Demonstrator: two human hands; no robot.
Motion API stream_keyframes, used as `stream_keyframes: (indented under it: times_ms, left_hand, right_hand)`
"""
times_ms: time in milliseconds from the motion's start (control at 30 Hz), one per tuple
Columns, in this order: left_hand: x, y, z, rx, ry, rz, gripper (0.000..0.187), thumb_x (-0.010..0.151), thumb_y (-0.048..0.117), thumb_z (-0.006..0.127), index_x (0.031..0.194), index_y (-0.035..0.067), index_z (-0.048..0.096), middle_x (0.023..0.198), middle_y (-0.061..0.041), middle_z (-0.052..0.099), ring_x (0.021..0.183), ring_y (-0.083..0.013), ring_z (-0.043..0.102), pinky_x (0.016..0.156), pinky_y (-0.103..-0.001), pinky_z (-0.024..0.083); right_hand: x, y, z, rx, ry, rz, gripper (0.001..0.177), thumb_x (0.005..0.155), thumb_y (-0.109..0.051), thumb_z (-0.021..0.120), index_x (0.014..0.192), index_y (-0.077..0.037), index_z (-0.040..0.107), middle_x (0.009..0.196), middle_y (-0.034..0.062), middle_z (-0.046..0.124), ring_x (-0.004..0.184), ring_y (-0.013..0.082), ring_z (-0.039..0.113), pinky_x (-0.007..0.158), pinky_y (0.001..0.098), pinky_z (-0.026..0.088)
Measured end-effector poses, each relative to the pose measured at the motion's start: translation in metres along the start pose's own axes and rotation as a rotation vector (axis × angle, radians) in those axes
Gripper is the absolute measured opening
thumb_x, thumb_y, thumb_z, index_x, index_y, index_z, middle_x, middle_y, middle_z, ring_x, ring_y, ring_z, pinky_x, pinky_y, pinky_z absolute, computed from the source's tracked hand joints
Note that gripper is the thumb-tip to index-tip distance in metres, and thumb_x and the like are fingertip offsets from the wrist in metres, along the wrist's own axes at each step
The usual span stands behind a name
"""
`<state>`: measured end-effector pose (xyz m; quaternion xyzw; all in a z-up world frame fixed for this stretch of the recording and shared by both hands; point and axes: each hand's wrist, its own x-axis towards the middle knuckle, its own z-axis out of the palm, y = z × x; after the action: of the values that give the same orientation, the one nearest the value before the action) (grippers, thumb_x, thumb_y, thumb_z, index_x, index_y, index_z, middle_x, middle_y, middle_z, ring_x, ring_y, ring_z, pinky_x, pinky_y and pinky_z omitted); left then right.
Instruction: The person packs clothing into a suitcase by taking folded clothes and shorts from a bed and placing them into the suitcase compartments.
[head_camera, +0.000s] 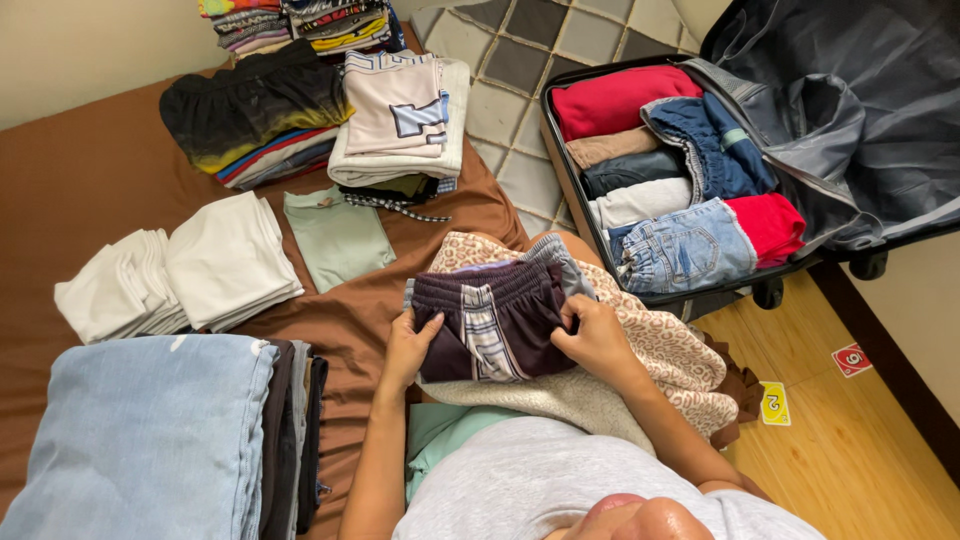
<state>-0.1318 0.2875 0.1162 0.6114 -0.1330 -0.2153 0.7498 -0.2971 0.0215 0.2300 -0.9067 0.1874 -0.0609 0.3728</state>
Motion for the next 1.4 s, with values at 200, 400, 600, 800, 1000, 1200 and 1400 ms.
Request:
stream_keyframes:
  times_ms: [200,400,600,800,1000,1200,1400]
  left_hand:
    - [-0.008,0.036,0.016,0.376,0.116,0.170,0.028,0.087,0.014,0.078,0.109,-0.001,0.069,0.101,-0.004,0.075,0.091,-0.0105,0.068,0.083,-0.027,0.054]
    - [-0.002,0.033,0.020,0.220,0.146,0.200,0.027,0.098,0.023,0.072,0.111,-0.001,0.073,0.097,-0.003,0.076,0.089,-0.0108,0.065,0.083,-0.028,0.054]
    - [-0.001,0.034,0.033,0.726,0.379,0.150,0.048,0.091,0.029,0.077,0.127,0.000,0.062,0.118,-0.016,0.066,0.110,-0.0299,0.065,0.097,-0.040,0.051]
    - [-0.014,0.070,0.078,1.080,0.299,0.622,0.069,0.091,0.034,0.075,0.149,0.010,0.048,0.164,-0.014,0.029,0.157,-0.0465,0.018,0.127,-0.060,0.023]
    - [-0.003,0.062,0.140,1.110,-0.251,0.709,0.075,0.090,0.052,0.071,0.155,0.025,0.045,0.169,-0.021,0.012,0.155,-0.0466,-0.002,0.118,-0.071,0.001]
    - [0.013,0.048,0.154,1.141,-0.364,0.640,0.069,0.090,0.053,0.069,0.152,0.031,0.049,0.169,-0.016,0.010,0.156,-0.0412,0.000,0.117,-0.070,-0.001]
    - [0.020,0.049,0.154,1.119,-0.367,0.604,0.068,0.090,0.051,0.069,0.151,0.029,0.051,0.169,-0.015,0.012,0.156,-0.0385,0.003,0.118,-0.066,0.000]
  right_hand:
    - [0.003,-0.019,-0.008,0.128,0.165,-0.143,0.035,0.074,-0.021,0.086,0.093,-0.001,0.064,0.092,0.0115,0.064,0.073,0.0226,0.062,0.065,0.0348,0.050]
    - [0.017,-0.016,0.000,0.153,0.234,-0.347,0.018,0.087,-0.009,0.074,0.090,0.000,0.060,0.091,0.0123,0.060,0.081,0.0270,0.062,0.072,0.0367,0.049]
    - [0.024,-0.013,-0.006,0.052,0.159,-0.156,0.019,0.083,-0.011,0.077,0.085,0.001,0.062,0.077,0.0089,0.061,0.061,0.0250,0.057,0.058,0.0365,0.044]
    - [0.057,0.023,-0.043,0.241,0.137,-0.082,0.024,0.083,-0.021,0.082,0.092,-0.002,0.070,0.081,0.0095,0.070,0.068,0.0201,0.063,0.063,0.0320,0.052]
    - [0.148,0.141,-0.074,-0.063,0.518,0.041,0.018,0.092,-0.019,0.074,0.098,-0.003,0.071,0.091,0.0135,0.070,0.085,0.0280,0.069,0.079,0.0396,0.054]
    - [0.221,0.249,-0.110,-0.428,0.727,0.058,0.059,0.079,-0.027,0.085,0.126,-0.001,0.059,0.123,0.0244,0.058,0.116,0.0442,0.053,0.100,0.0493,0.045]
    - [0.277,0.290,-0.111,-0.564,0.511,0.315,0.101,0.072,-0.031,0.086,0.154,-0.001,0.033,0.134,0.0328,0.049,0.126,0.0498,0.049,0.105,0.0647,0.036]
